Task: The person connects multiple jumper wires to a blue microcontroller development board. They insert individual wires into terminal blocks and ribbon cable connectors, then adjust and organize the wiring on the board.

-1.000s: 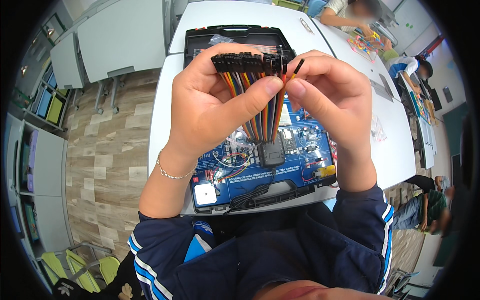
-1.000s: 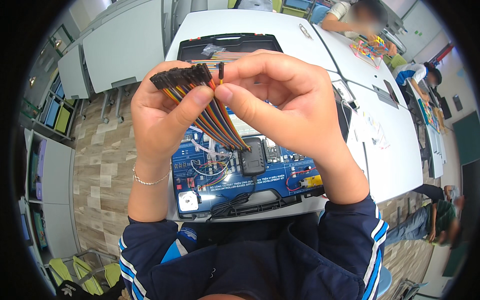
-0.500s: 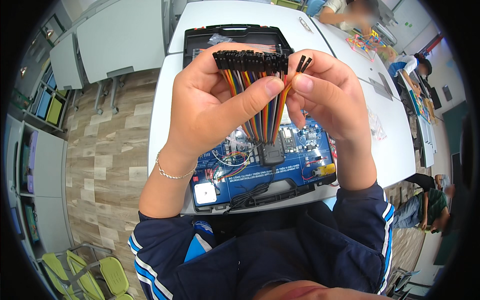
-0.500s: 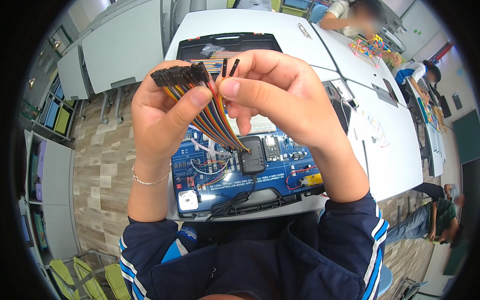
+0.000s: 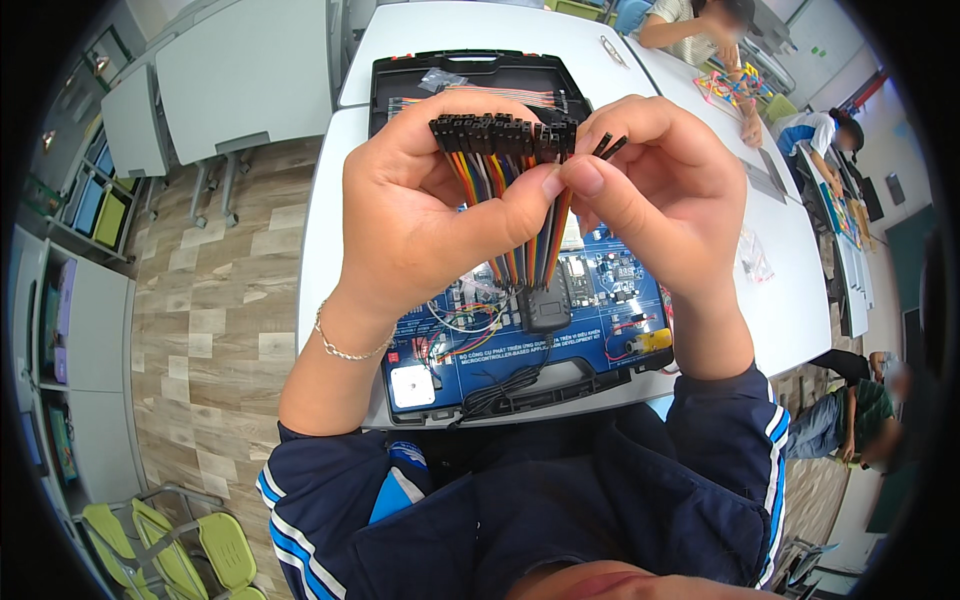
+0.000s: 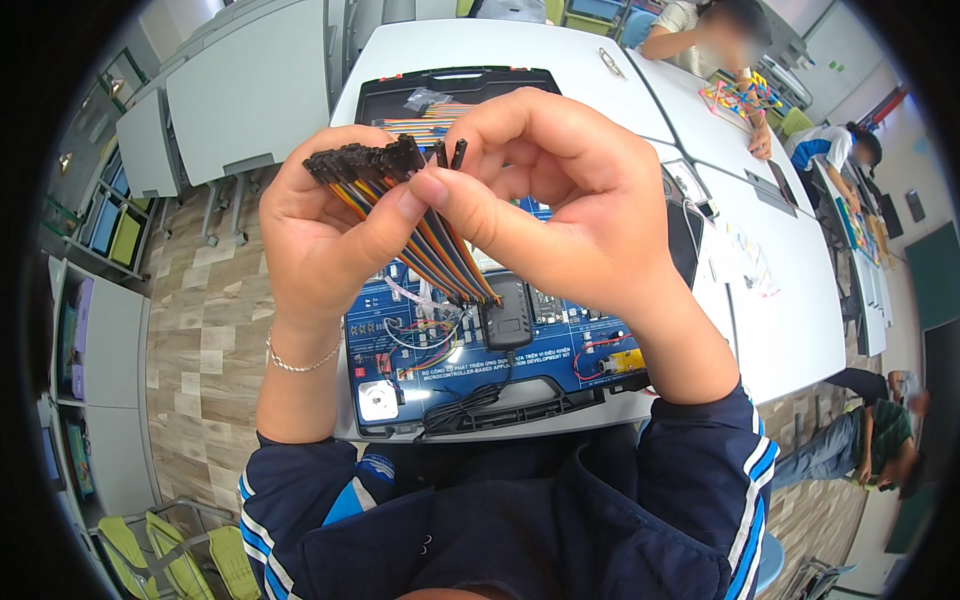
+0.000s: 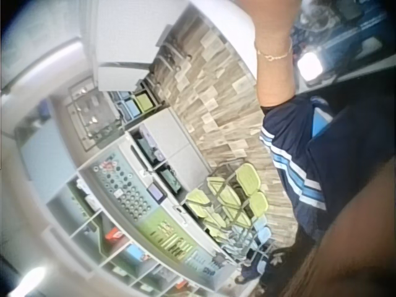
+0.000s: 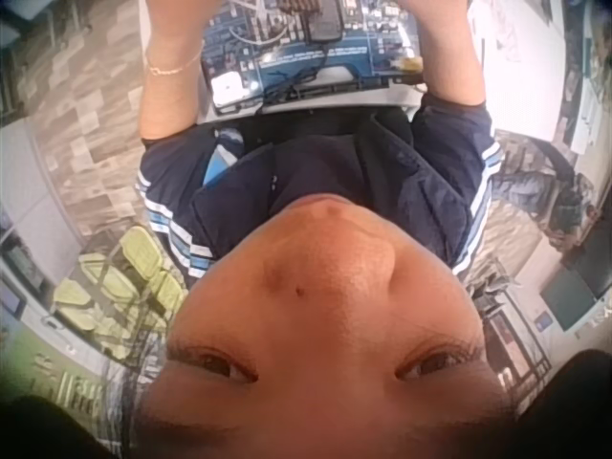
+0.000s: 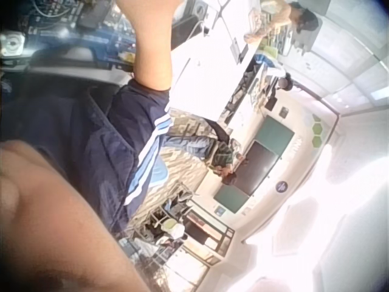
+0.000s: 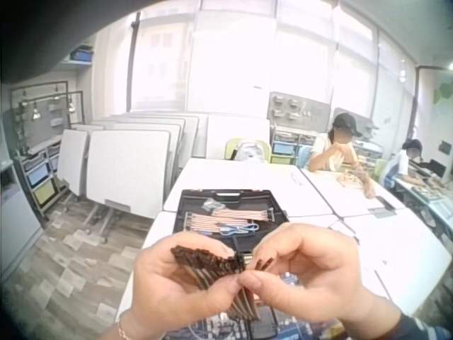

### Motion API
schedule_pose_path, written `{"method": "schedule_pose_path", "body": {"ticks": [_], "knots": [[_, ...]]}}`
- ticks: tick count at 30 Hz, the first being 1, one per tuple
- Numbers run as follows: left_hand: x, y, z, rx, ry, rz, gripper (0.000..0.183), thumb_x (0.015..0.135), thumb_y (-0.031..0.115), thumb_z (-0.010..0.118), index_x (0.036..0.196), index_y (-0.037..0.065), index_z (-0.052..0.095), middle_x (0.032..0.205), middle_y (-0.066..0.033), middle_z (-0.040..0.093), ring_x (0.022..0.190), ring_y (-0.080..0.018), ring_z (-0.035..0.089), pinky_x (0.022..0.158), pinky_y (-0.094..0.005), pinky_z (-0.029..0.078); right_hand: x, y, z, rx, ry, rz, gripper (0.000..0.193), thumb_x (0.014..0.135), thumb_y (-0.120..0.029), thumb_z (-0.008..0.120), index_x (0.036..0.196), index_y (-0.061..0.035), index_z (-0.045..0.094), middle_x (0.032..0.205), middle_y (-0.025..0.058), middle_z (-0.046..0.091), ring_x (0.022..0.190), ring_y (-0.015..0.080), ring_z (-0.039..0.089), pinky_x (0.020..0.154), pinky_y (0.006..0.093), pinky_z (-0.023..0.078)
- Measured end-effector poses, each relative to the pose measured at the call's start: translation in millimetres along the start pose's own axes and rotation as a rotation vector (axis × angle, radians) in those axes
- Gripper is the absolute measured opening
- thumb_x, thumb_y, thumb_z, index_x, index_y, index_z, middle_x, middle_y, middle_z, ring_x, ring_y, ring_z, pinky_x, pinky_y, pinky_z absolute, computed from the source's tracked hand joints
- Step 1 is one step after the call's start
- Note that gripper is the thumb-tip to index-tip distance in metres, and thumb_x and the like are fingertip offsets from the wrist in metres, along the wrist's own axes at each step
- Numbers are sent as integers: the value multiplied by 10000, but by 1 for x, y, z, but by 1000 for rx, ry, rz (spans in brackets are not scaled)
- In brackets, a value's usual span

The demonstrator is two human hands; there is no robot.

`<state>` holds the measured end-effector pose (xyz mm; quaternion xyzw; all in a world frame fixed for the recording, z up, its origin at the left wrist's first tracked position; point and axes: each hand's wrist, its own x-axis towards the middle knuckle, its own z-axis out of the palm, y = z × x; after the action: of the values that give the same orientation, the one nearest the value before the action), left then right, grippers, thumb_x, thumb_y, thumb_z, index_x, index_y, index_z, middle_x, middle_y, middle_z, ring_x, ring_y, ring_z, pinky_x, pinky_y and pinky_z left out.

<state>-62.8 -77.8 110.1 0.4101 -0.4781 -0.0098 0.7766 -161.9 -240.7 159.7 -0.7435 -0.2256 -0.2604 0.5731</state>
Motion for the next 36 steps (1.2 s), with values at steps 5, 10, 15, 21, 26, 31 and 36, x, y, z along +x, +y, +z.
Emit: {"method": "schedule_pose_path", "body": {"ticks": [5,10,15,21,26,31,36], "knots": [[1,0,-2,-15,-31,12,309,819,-56,781,1110,-16,685,1137,-96,702,995,-140,687,871,-304,587,0,-4,3,-46,12,-9,164,925,46,709,1076,73,650,931,105,686,708,117,652,580,220,509],[0,-1,-3,-70,-50,-28,291,816,-32,790,1089,-5,694,1141,-91,695,989,-135,686,863,-301,582,0,-3,1,0,-11,1,189,928,47,704,1106,90,655,937,102,683,703,110,642,577,213,502],[0,-6,-2,-106,-34,-25,291,835,5,800,1103,1,685,1127,-86,695,974,-132,688,850,-295,578,2,-1,1,-48,-54,-27,168,969,1,665,1115,77,630,984,92,644,735,105,625,598,212,506],[-1,-7,0,-93,38,-51,346,870,47,803,1173,-23,651,1065,-95,723,963,-133,695,860,-297,580,-1,2,2,64,-70,141,184,1017,-68,613,1151,55,585,1044,80,609,782,105,620,639,228,516],[-1,-7,2,-132,71,-100,356,890,44,788,1199,-37,631,1063,-113,726,968,-142,701,883,-309,583,4,13,2,141,-93,70,190,988,-36,655,1152,41,599,1056,62,612,865,90,619,692,230,532],[1,-11,4,-78,63,-52,322,914,30,761,1197,-34,621,1075,-111,725,970,-142,705,883,-295,579,4,11,-9,-83,-117,15,178,930,60,697,1091,51,621,1080,89,614,897,104,612,728,231,521],[4,-13,3,-52,88,-12,277,939,22,737,1179,-40,612,1058,-116,730,976,-140,707,890,-286,573,4,25,-11,-283,9,-181,165,881,70,727,1040,44,691,1055,112,712,908,157,704,768,247,573]]}}
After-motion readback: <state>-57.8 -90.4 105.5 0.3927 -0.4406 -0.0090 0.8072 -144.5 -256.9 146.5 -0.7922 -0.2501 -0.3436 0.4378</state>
